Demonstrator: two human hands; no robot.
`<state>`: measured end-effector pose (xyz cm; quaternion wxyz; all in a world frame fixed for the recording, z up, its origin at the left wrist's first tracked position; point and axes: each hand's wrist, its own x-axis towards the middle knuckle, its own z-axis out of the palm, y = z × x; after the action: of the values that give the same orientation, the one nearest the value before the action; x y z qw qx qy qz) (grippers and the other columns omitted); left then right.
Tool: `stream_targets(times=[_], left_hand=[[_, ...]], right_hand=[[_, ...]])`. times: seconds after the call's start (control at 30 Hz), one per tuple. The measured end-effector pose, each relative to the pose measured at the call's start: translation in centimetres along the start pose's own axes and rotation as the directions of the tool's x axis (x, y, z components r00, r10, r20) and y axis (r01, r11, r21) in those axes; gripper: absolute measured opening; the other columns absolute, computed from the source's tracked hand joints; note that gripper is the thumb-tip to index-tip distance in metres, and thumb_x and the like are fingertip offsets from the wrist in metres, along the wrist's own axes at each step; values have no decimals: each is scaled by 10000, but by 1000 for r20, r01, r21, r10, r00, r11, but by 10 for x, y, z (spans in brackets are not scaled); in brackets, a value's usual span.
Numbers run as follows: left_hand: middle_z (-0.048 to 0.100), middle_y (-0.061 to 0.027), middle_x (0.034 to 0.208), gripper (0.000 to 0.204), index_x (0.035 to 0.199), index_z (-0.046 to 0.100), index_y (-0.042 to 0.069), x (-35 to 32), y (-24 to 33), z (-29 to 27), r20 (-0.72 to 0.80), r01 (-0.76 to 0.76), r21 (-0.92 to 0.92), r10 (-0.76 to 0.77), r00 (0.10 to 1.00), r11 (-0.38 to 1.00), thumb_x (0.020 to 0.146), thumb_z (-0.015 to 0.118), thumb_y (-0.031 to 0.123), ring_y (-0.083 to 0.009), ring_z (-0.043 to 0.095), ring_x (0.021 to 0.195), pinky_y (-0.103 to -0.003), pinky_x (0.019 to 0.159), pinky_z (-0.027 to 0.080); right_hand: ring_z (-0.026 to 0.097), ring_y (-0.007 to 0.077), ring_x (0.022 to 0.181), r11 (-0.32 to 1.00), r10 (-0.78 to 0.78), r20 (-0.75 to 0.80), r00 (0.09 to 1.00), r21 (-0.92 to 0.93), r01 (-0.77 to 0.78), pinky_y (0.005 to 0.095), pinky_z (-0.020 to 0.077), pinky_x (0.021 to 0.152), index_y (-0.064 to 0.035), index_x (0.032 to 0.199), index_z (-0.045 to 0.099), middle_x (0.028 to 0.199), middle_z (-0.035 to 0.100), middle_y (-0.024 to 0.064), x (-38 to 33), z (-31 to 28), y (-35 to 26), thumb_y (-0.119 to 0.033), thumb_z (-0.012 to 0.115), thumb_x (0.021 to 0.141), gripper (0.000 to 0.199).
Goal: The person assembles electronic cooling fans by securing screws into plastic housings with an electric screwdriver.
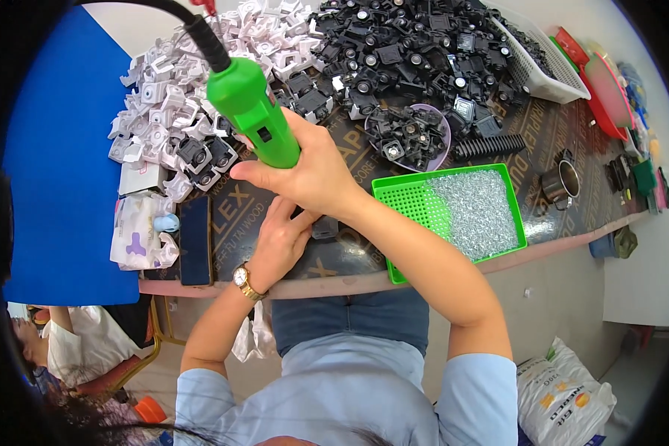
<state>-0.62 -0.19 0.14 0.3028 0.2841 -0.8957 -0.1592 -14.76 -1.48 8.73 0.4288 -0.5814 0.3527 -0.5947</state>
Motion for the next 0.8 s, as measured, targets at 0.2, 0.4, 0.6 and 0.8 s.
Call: stream_targets(times=[0.2, 0.4, 0.6, 0.8], left_hand=[[521, -161, 1116, 406, 1057, 654, 123, 1, 1, -1, -7, -11, -29, 11, 1000, 1000, 669, 668, 6, -326, 489, 1057, -408, 891, 423], [534, -136, 1080, 558, 1180, 605, 207, 5, 8, -1, 8, 20, -12, -20, 1000, 1000, 673, 651, -21, -316, 514, 991, -366, 845, 452], [492, -88, 917, 533, 1127, 616, 170, 5, 13, -4, 22, 119, -45, -118, 993, 992, 627, 725, 21, -265, 520, 840, -348, 714, 456], [467, -87, 883, 565, 1139, 610, 161, 6, 13, 0, 23, 110, -46, -109, 994, 993, 607, 746, 27, -259, 501, 800, -351, 702, 445]], right_hand=[[530, 79, 733, 993, -45, -142, 989, -116, 28, 243, 450, 666, -48, 988, 564, 779, 587, 5, -9, 5, 0, -229, 798, 702, 411], [500, 117, 520, 950, -290, -237, 927, 45, 308, 240, 415, 464, 39, 1141, 451, 638, 508, 53, -22, -34, -43, -304, 614, 878, 462], [440, 98, 444, 985, -145, -274, 951, -132, 112, 224, 358, 410, 27, 1136, 449, 590, 472, 41, -90, -105, -63, -479, 650, 805, 637], [444, 101, 441, 989, -136, -306, 942, -90, 114, 222, 364, 408, 21, 1132, 448, 596, 484, 46, -116, -112, -49, -473, 664, 794, 637]])
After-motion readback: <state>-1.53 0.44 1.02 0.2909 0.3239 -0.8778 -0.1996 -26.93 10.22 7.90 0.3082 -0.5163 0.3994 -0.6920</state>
